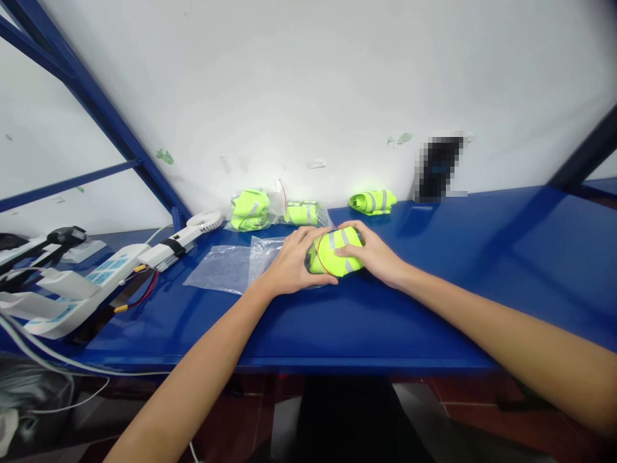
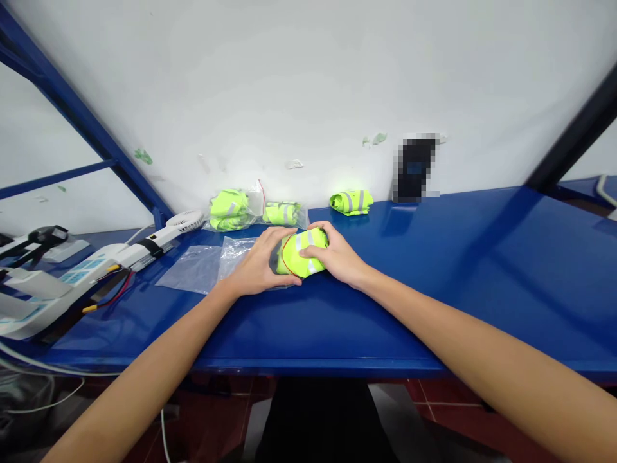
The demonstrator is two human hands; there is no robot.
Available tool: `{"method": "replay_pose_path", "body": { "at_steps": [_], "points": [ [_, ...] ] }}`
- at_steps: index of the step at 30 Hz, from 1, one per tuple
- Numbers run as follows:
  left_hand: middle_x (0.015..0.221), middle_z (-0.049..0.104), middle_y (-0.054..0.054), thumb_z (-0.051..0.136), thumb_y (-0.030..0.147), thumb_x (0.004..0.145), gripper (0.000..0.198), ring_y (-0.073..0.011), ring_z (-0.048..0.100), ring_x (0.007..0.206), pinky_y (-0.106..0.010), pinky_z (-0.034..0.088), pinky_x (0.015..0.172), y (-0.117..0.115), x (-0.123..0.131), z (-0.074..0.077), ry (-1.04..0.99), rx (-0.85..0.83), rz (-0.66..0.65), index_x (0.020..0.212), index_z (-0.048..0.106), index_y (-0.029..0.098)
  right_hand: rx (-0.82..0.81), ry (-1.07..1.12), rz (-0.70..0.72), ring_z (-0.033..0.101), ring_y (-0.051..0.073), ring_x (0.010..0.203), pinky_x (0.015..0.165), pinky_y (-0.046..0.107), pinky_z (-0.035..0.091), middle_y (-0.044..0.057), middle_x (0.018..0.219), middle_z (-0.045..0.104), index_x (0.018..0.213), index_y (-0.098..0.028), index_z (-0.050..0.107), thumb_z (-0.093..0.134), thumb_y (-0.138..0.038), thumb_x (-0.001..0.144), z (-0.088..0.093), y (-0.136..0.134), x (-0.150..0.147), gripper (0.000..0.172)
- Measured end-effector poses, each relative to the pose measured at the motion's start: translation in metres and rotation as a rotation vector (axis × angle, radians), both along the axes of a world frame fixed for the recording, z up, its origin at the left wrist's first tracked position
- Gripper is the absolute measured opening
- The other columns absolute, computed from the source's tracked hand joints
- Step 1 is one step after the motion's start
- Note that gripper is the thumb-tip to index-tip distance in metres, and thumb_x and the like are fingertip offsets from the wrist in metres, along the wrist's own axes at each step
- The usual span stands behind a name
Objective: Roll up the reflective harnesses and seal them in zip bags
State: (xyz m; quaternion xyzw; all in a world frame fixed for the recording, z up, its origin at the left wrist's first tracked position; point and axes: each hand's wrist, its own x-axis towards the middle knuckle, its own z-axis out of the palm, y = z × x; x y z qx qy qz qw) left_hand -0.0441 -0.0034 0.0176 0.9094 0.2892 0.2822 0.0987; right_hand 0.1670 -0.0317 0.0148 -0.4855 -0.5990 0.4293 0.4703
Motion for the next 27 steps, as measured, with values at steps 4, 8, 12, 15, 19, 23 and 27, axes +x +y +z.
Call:
{"method": "replay_pose_path", "body": {
  "at_steps": [4,8,12,15,19,23,27],
  "points": [
    [0.137,0.048,-0.013,0.073,0.068,0.067,0.093,-0.0312,0.044,0.129,-0.048,0.036,0.110,0.000,0.002,-0.002,0.021,0.017,-0.001,0.143,0.039,0.026,-0.043,0.022,0.024,0.059,0.020,0.087,0.071,0.032,0.049,0.002,0.100,0.060,0.118,-0.023,0.050,0.076,-0.029,0.066,-0.002,0.000,0.000,0.058],
    [0.138,0.048,-0.013,0.071,0.070,0.067,0.094,-0.0311,0.044,0.130,-0.048,0.035,0.110,-0.001,0.003,-0.001,0.040,0.039,-0.022,0.143,0.038,0.026,-0.062,0.049,0.041,0.061,0.022,0.091,0.077,0.035,0.050,0.003,0.101,0.062,0.115,-0.020,0.052,0.078,-0.027,0.064,-0.003,-0.002,-0.002,0.058],
    [0.138,0.049,-0.013,0.068,0.073,0.068,0.095,-0.0313,0.045,0.127,-0.048,0.034,0.110,-0.001,0.005,0.000,0.090,0.055,-0.025,0.144,0.039,0.025,-0.063,0.085,0.053,0.061,0.021,0.086,0.073,0.034,0.050,0.001,0.094,0.062,0.111,-0.021,0.051,0.079,-0.028,0.064,-0.004,-0.004,-0.006,0.055],
    [0.137,0.050,-0.013,0.064,0.074,0.071,0.093,-0.0320,0.046,0.126,-0.049,0.034,0.109,0.000,0.009,-0.002,0.115,0.068,-0.003,0.146,0.037,0.026,-0.008,0.084,0.041,0.059,0.019,0.083,0.069,0.032,0.048,0.000,0.090,0.060,0.104,-0.021,0.051,0.078,-0.031,0.065,-0.006,-0.005,-0.010,0.048],
    [0.136,0.052,-0.013,0.061,0.070,0.077,0.087,-0.0310,0.046,0.127,-0.049,0.030,0.111,-0.001,0.016,-0.003,0.120,0.107,0.017,0.147,0.036,0.026,0.040,0.028,0.023,0.056,0.017,0.078,0.067,0.030,0.046,-0.001,0.087,0.058,0.098,-0.020,0.052,0.078,-0.032,0.066,-0.007,-0.006,-0.013,0.043],
    [0.139,0.051,-0.012,0.062,0.072,0.075,0.091,-0.0312,0.047,0.128,-0.050,0.031,0.111,-0.003,0.017,0.002,0.134,0.072,-0.002,0.149,0.031,0.027,-0.005,0.014,-0.019,0.057,0.017,0.077,0.067,0.030,0.047,0.000,0.085,0.060,0.098,-0.019,0.055,0.080,-0.030,0.064,-0.006,-0.006,-0.014,0.044],
    [0.143,0.048,-0.013,0.071,0.070,0.068,0.105,-0.0327,0.045,0.130,-0.049,0.033,0.111,-0.008,0.014,0.010,0.208,0.037,-0.077,0.152,0.026,0.026,-0.064,0.090,-0.055,0.057,0.015,0.072,0.063,0.028,0.047,-0.002,0.078,0.058,0.099,-0.019,0.058,0.083,-0.028,0.061,-0.006,-0.004,-0.014,0.046]
  ]
}}
